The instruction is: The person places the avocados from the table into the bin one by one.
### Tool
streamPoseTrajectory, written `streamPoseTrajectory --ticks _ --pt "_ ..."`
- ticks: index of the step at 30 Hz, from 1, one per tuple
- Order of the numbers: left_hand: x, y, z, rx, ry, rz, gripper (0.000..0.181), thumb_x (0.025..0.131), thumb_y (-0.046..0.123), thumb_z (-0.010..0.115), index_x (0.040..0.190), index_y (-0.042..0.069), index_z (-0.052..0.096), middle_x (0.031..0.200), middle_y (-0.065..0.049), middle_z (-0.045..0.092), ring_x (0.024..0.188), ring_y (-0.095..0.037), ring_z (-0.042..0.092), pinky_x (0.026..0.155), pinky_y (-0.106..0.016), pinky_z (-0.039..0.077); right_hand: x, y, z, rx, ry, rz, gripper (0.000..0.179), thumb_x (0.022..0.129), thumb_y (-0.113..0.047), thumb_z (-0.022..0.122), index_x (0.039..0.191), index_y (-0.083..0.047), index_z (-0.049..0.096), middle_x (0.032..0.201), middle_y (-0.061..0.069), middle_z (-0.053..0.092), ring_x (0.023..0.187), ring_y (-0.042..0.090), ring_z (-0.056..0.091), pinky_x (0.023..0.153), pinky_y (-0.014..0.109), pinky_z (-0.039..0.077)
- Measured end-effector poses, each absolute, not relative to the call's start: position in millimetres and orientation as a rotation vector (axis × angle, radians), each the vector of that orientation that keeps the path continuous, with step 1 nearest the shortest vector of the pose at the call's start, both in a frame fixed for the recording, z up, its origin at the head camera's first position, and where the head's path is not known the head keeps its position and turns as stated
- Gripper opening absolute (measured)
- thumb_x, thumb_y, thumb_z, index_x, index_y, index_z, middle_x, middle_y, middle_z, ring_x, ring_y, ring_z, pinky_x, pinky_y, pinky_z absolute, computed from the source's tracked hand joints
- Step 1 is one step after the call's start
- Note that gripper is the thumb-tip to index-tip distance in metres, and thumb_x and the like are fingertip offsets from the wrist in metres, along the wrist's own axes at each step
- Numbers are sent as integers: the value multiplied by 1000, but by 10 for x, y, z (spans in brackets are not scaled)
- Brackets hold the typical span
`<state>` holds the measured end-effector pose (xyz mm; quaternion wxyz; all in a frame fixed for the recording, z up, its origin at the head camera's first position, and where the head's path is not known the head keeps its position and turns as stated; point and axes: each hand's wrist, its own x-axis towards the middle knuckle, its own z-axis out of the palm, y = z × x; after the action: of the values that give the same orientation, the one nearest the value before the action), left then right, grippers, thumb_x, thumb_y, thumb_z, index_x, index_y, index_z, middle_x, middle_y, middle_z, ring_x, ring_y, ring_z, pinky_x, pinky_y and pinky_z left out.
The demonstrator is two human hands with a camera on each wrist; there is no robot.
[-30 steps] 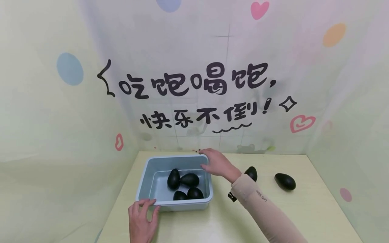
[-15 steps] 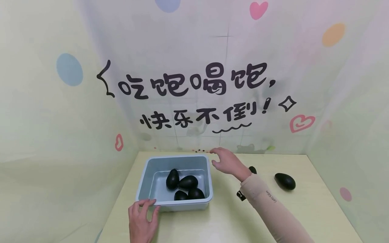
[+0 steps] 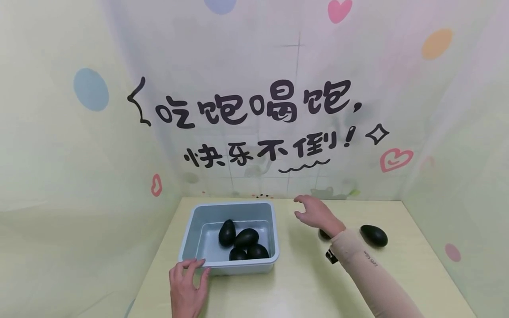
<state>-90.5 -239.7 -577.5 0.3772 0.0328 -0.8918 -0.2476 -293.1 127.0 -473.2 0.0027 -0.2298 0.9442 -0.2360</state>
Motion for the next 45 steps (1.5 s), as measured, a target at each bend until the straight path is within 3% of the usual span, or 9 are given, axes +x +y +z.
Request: streamPoseTrajectory --ticks 18,25,30,38,45 --pt "-905 -2404 -5757 93 -2291 -633 29 78 9 91 103 9 77 109 -14 63 106 -35 53 86 -44 41 -2995 1674 -5101 -416 2918 -628 49 91 -16 65 135 5 64 137 26 68 130 47 62 105 60 52" --pt "-893 -2408 -5781 65 -2259 -640 27 77 8 90 100 7 77 108 -15 63 106 -36 51 86 -38 38 -3012 1804 -5289 -267 2928 -635 52 90 -16 64 138 5 61 141 31 63 129 49 61 100 61 54" --pt "-894 -2402 -5760 71 -2262 -638 27 77 8 90 101 8 77 108 -14 63 106 -35 51 86 -37 38 -3018 1884 -5402 -145 2938 -650 58 94 -23 68 142 6 57 142 34 57 122 49 61 95 62 54" --pt "-903 -2394 -5724 93 -2289 -631 28 78 9 91 102 8 77 108 -14 62 106 -35 52 86 -41 38 -2984 1941 -5557 -26 2889 -705 79 97 -39 73 151 10 43 148 42 47 130 58 54 101 67 51" --pt "-898 -2395 -5750 88 -2283 -640 27 78 9 91 101 8 77 108 -14 62 106 -35 52 87 -40 38 -2973 1974 -5680 7 2872 -736 83 97 -42 73 152 11 40 148 43 45 128 59 55 102 68 50"
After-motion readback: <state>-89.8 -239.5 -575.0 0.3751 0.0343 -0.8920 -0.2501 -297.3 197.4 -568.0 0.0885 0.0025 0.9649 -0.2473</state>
